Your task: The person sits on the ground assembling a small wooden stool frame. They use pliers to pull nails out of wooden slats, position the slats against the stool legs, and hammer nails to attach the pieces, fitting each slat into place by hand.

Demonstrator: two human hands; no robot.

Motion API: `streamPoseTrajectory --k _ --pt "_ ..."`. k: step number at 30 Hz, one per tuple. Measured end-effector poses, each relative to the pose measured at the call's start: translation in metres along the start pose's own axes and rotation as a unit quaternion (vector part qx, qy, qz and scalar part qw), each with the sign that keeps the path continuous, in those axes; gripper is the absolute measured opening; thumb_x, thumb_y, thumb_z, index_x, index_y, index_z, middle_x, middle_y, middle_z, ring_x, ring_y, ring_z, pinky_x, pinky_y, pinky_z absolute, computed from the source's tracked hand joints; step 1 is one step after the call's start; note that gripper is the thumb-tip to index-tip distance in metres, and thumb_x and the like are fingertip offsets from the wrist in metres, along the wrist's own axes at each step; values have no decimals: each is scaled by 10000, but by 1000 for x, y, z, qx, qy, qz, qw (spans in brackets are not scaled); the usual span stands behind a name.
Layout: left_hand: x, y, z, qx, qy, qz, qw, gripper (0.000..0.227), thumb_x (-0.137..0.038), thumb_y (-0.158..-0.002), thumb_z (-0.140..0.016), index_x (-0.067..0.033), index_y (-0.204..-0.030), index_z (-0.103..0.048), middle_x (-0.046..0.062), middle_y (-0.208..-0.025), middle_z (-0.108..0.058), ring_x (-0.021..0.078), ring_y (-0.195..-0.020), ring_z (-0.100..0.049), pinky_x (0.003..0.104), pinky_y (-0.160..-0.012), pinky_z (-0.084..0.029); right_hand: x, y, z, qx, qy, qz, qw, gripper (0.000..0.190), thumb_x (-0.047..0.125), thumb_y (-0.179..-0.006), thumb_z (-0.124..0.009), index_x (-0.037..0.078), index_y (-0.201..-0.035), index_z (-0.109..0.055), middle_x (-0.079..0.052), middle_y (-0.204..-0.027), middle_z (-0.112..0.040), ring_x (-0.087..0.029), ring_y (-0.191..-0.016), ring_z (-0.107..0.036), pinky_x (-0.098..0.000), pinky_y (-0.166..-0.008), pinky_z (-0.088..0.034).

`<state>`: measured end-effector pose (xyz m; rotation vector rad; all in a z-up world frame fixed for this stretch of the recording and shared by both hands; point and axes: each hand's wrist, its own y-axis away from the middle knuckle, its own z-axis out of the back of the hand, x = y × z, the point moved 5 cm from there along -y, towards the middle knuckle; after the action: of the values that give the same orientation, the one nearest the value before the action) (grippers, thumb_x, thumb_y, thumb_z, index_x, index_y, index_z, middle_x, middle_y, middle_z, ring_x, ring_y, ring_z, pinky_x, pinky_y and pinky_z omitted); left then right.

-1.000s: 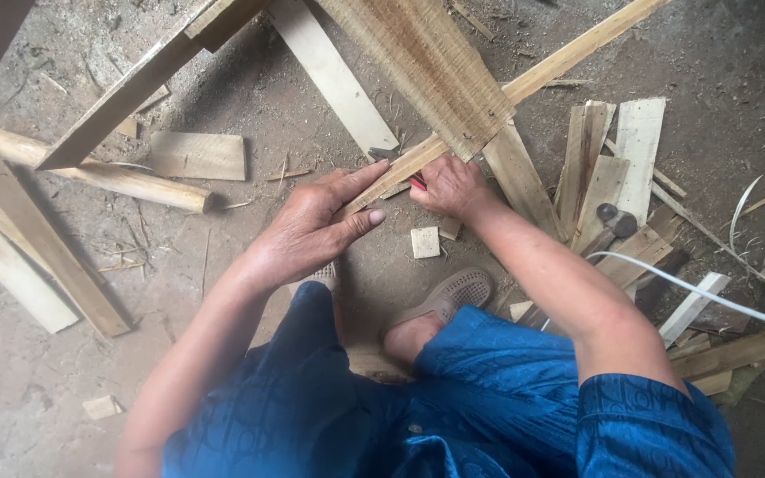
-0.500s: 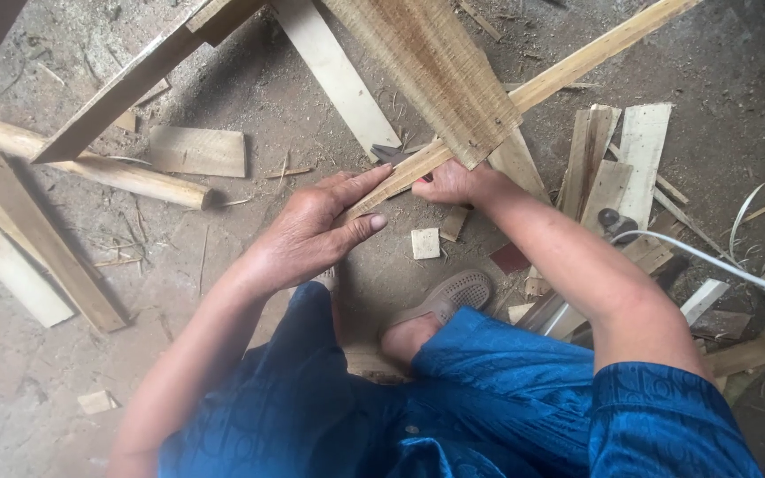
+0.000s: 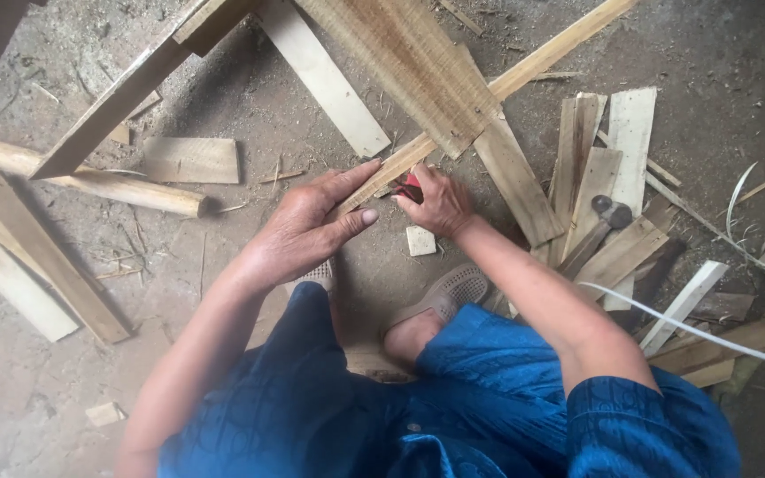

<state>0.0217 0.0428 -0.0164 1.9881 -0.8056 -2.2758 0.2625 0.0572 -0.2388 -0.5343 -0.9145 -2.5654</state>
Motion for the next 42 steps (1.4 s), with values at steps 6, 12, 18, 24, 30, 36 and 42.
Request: streamPoseTrajectory --k 6,12,18,24,30,36,42 --pt "-5 1 -1 -5 21 20 1000 594 -254 -964 -647 9 -1468 -477 257 -1107 -655 304 -979 -645 443 -879 -528 -52 11 18 -167 -93 -141 971 385 460 -887 -739 125 -1019 -602 -158 -881 -722 -398 -876 -714 -517 -758 -543" --pt "-2 2 -1 -9 17 23 1000 591 -245 -949 -668 -1 -1460 -501 257 -1110 -660 317 -994 -656 441 -856 -529 -165 16 62 -249 -101 -284 920 446 500 -972 -616 111 -1147 -487 -128 -955 -586 -337 -949 -656 -443 -791 -480" --pt "2 3 -3 -17 19 39 999 600 -246 -931 -689 -9 -1454 -517 253 -1107 -660 299 -997 -643 431 -865 -525 -210 36 74 -218 2 -357 908 473 501 -968 -649 135 -1238 -518 -146 -1214 -553 -415 -1185 -584 -549 -1007 -456" --pt "3 3 -3 -13 15 50 999 616 -267 -927 -684 -9 -1459 -511 274 -1136 -658 323 -1022 -647 460 -877 -529 -152 -3 61 -263 161 -1 951 632 362 -809 -851 25 -1268 -577 -178 -1042 -546 -392 -1000 -578 -504 -910 -455" --pt "8 3 -3 -23 31 44 998 600 -229 -926 -687 -15 -1459 -513 262 -1119 -661 336 -1011 -649 442 -837 -547 -129 9 54 -169 178 -115 963 852 439 -693 -857 36 -1353 -500 -198 -1079 -577 -420 -1066 -574 -536 -892 -448" --pt "12 4 -2 -25 45 40 998 662 -161 -864 -750 -17 -1462 -504 280 -1137 -650 345 -1044 -645 454 -822 -546 -96 -10 71 -210 -191 -217 934 629 509 -662 -812 108 -1075 -558 -136 -967 -548 -357 -949 -634 -444 -801 -485" --pt "-1 8 3 -4 94 66 993 705 36 -786 -623 22 -1473 -467 312 -1230 -602 449 -1085 -627 543 -894 -547 -78 -40 43 -249 -508 -331 755 511 381 -708 -831 0 -983 -631 -160 -799 -607 -272 -570 -664 -368 -426 -581"
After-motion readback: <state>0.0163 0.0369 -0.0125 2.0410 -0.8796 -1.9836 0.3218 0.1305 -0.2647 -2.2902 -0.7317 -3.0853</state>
